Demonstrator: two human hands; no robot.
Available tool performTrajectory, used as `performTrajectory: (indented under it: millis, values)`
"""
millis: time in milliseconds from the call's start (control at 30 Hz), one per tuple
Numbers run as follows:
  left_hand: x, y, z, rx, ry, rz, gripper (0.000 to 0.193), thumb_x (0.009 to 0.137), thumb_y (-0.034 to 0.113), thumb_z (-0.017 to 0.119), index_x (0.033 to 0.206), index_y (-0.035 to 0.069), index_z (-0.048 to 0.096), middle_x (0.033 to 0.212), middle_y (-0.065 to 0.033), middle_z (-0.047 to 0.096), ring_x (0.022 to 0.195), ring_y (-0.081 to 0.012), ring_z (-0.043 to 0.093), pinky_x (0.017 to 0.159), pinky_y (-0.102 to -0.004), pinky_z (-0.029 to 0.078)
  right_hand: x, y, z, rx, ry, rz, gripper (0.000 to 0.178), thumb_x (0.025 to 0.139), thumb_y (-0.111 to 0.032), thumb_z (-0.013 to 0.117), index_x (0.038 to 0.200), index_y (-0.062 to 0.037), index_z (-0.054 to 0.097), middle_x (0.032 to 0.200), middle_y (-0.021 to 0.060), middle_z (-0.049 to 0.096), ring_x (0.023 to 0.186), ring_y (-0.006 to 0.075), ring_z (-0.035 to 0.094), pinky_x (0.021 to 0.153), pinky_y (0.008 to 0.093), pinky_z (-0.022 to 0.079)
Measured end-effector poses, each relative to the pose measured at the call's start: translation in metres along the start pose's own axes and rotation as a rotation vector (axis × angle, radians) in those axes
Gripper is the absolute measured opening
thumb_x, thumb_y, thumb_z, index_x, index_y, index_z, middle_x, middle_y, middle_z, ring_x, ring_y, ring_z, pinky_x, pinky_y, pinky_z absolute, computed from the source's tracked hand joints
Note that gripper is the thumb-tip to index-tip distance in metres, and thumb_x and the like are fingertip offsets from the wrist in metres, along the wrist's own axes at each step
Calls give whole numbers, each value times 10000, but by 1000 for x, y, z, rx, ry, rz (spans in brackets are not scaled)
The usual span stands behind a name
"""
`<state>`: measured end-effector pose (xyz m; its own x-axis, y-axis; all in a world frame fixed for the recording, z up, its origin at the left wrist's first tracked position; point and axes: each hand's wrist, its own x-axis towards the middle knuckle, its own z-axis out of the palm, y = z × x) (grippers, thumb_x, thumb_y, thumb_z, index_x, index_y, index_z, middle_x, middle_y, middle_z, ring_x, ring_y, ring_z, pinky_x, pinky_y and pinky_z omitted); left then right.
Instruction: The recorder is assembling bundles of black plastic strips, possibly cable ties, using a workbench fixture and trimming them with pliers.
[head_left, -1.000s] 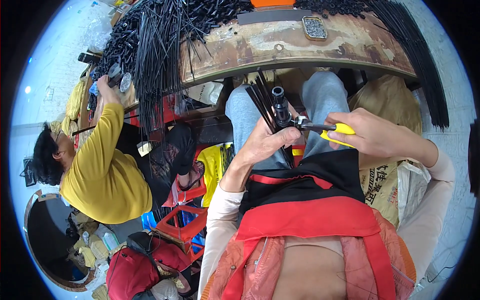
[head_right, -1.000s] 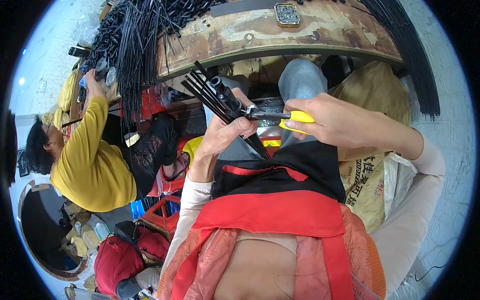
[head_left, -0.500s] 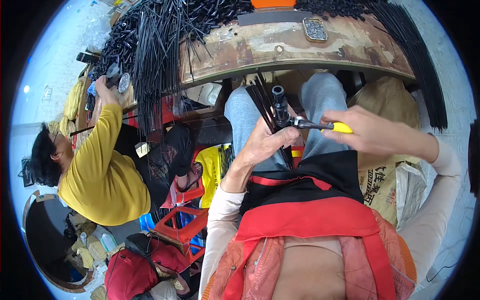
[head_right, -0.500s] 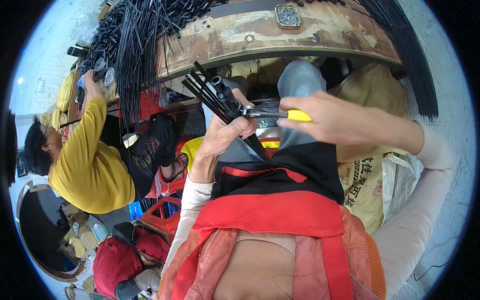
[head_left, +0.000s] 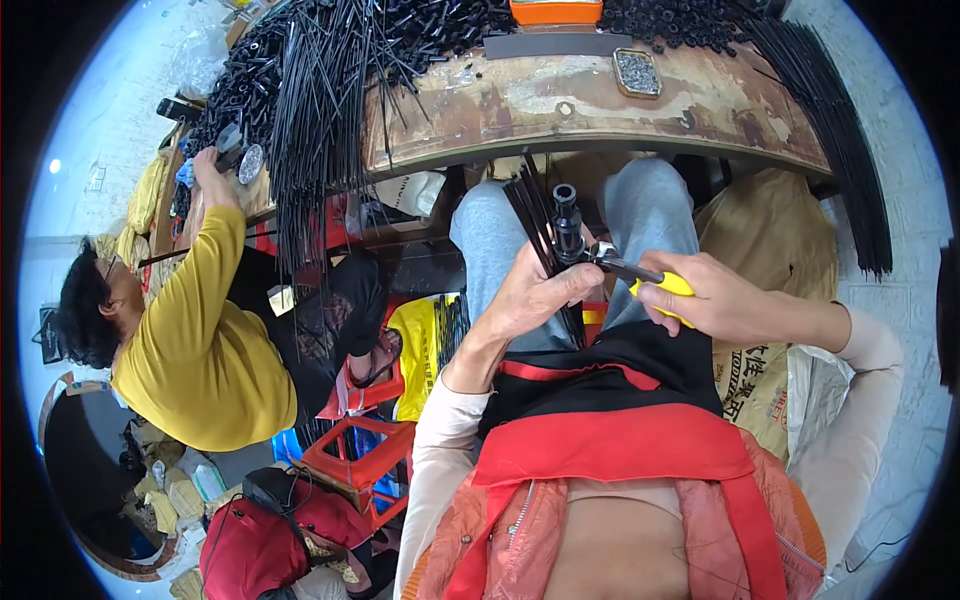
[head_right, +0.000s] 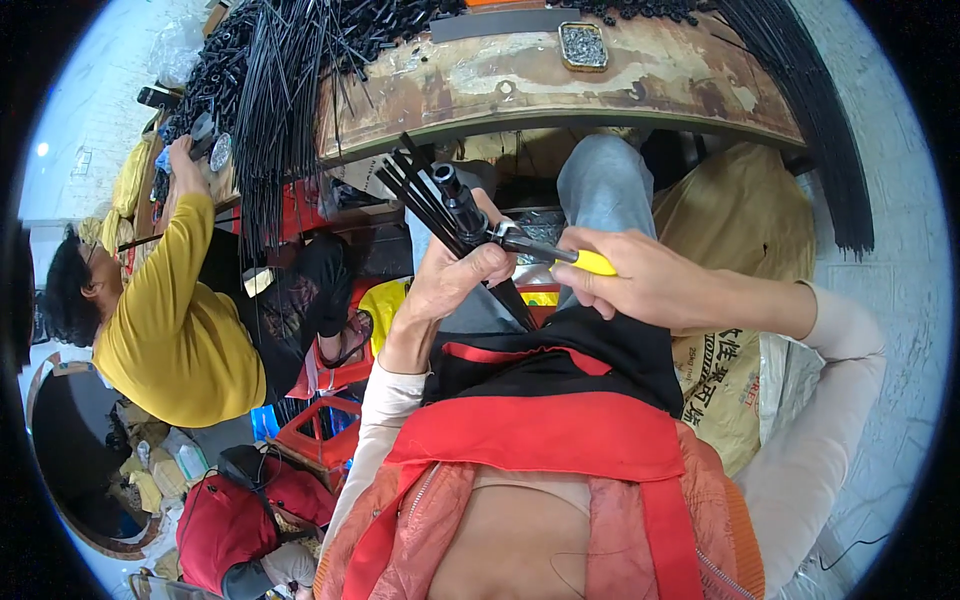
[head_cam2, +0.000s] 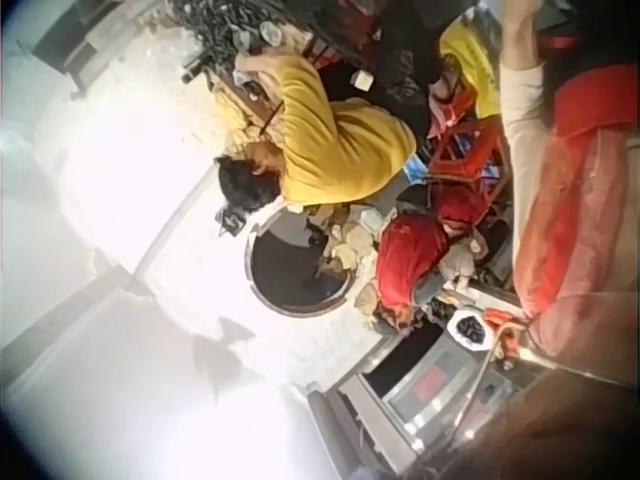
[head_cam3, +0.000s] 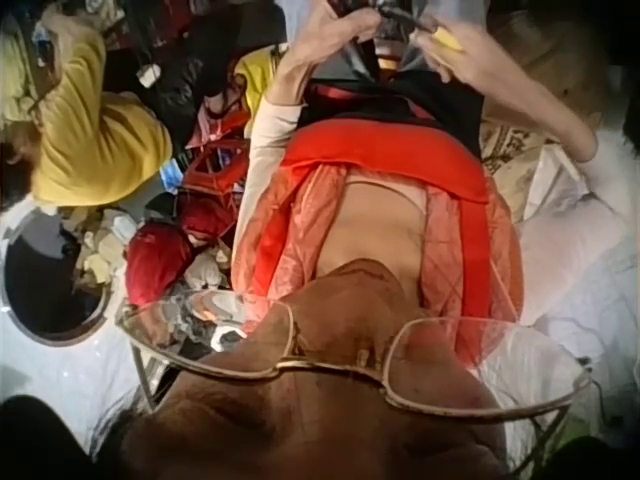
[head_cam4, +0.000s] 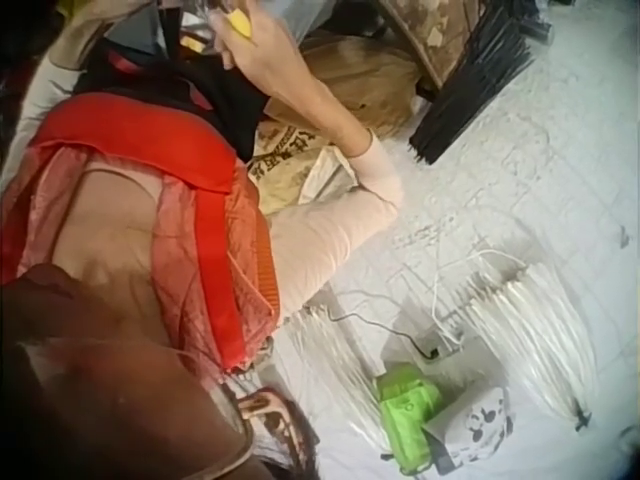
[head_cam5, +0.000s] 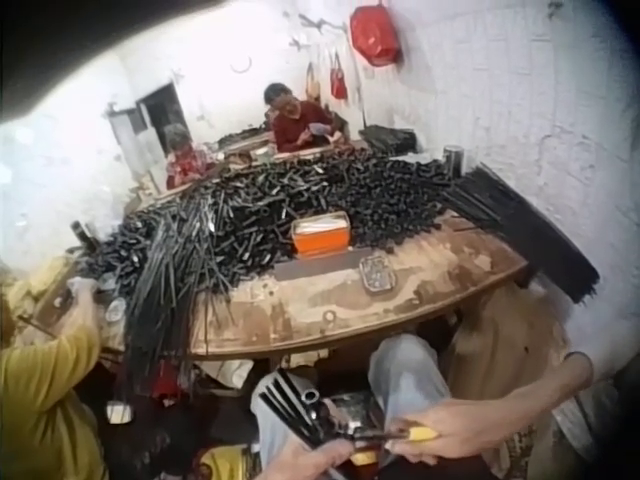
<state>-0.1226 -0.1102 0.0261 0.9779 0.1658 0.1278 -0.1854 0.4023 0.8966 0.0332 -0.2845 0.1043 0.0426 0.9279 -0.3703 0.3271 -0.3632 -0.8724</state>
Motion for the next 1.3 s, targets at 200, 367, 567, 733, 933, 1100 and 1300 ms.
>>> performTrajectory:
  millis: [200, 367, 567, 733, 933, 1100, 1300]
  values:
    - [-1, 10, 2, 141, -12, -97, 216, 869, 107, 690, 1011, 48, 539, 775, 33, 534, 662, -42, 457, 563, -213, 361, -2, -32, -34, 192, -298, 388, 338, 977, -325, 534, 907, 6, 543, 627, 40, 517, 515, 114, 485, 517, 294, 426]
    - [5, 5, 2, 1, 239, -52, 267, 873, 57, 610, 1079, 20, 445, 689, -7, 458, 584, -94, 438, 525, -256, 357, 17, -9, -51, -418, 56, -172, 291, 926, -297, 607, 931, -7, 575, 787, 162, 611, 714, 330, 614, 632, 401, 481]
    - [28, -12, -17, 15, 193, -6, 376, 959, 192, 580, 1248, 18, 414, 779, 6, 478, 670, -79, 456, 610, -237, 387, 107, 82, -166, -931, 709, -308, 199, 747, -32, 599, 942, -55, 631, 893, 144, 646, 863, 337, 630, 721, 440, 486]
    - [42, -16, -20, -108, 143, -28, 319, 990, 226, 535, 1194, -5, 450, 727, 16, 417, 630, -78, 380, 582, -244, 338, 147, 83, -187, -1141, 681, -153, 220, 749, -48, 575, 951, -57, 661, 893, 150, 660, 841, 331, 653, 716, 450, 512]
    - [45, -12, -20, -91, 228, -55, 259, 994, 208, 527, 1125, -12, 488, 709, 21, 407, 614, -72, 354, 571, -243, 318, 163, 68, -199, -1109, 639, -125, 201, 777, -100, 627, 974, -76, 657, 908, 144, 678, 797, 342, 643, 690, 446, 497]
    - [34, -8, -12, -27, 222, -36, 328, 984, 299, 545, 1104, -1, 488, 724, 13, 382, 627, -87, 341, 586, -252, 331, 164, 78, -220, -495, 632, -32, 221, 861, -234, 653, 859, -14, 651, 687, 108, 648, 627, 233, 621, 593, 359, 464]
    - [16, -3, 2, 20, 246, -13, 320, 982, 297, 549, 1088, 0, 498, 714, 19, 382, 626, -82, 348, 589, -249, 337, 161, 80, -224, 332, 452, 95, 183, 863, -193, 657, 793, -27, 624, 716, 70, 639, 614, 120, 602, 519, 236, 464]
